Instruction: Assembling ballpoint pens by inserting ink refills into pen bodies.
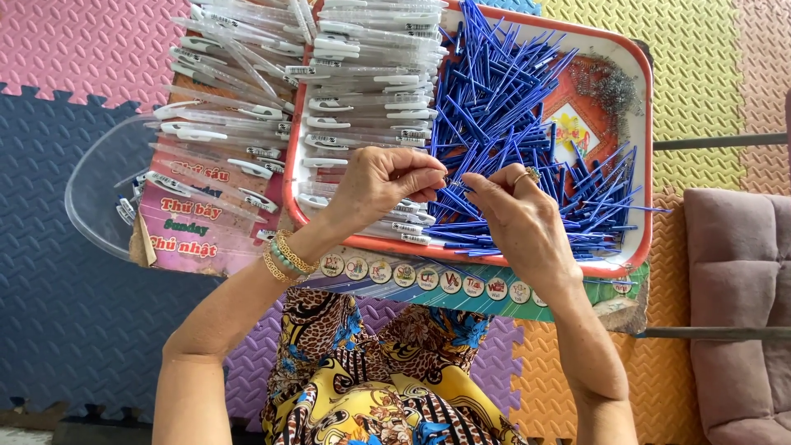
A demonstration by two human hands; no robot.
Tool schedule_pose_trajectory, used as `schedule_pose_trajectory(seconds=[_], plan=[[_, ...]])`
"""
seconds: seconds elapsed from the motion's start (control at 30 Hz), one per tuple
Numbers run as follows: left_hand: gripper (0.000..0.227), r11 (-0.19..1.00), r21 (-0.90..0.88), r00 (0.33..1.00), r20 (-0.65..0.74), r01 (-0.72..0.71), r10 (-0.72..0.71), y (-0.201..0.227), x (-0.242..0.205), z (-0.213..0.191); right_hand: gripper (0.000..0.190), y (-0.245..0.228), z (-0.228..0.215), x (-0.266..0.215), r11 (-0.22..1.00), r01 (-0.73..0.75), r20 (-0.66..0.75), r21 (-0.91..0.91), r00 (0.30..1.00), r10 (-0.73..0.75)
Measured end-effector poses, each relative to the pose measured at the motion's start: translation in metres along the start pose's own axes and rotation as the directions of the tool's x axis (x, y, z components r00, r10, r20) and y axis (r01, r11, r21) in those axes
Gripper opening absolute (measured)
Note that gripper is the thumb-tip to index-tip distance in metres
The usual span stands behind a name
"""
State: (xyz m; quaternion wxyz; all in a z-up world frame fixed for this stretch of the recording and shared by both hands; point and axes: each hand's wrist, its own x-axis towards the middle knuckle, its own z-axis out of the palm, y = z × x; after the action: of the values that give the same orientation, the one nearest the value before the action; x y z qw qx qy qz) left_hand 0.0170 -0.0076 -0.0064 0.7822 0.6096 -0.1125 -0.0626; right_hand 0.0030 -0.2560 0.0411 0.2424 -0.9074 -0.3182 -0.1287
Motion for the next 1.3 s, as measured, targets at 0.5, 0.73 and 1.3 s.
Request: schedule_pose_trajectory(seconds=[0.5,0.73,1.3], plan=[[0.015,0.997,0.069,0.996,0.073,-0.047,0.042,-0.006,-0.006,0.007,0.024,-0.007,0.007,0.001,0.993,0.082,-0.1,0.082,0.992,-0.074],[0.014,0.984,-0.166,0.996,-0.064,-0.067,0.057,-0.025,0.007,-0.008,0.019,-0.006,0.019,-0.032,0.932,0.318,-0.479,-0.175,0.8,-0.362],[0.03,0.524,0.796,0.953,0.242,-0.303,0.183,-0.039,0.004,-0.049,0.018,0.021,0.071,-0.022,0.332,-0.124,-0.048,0.935,0.883,0.467]])
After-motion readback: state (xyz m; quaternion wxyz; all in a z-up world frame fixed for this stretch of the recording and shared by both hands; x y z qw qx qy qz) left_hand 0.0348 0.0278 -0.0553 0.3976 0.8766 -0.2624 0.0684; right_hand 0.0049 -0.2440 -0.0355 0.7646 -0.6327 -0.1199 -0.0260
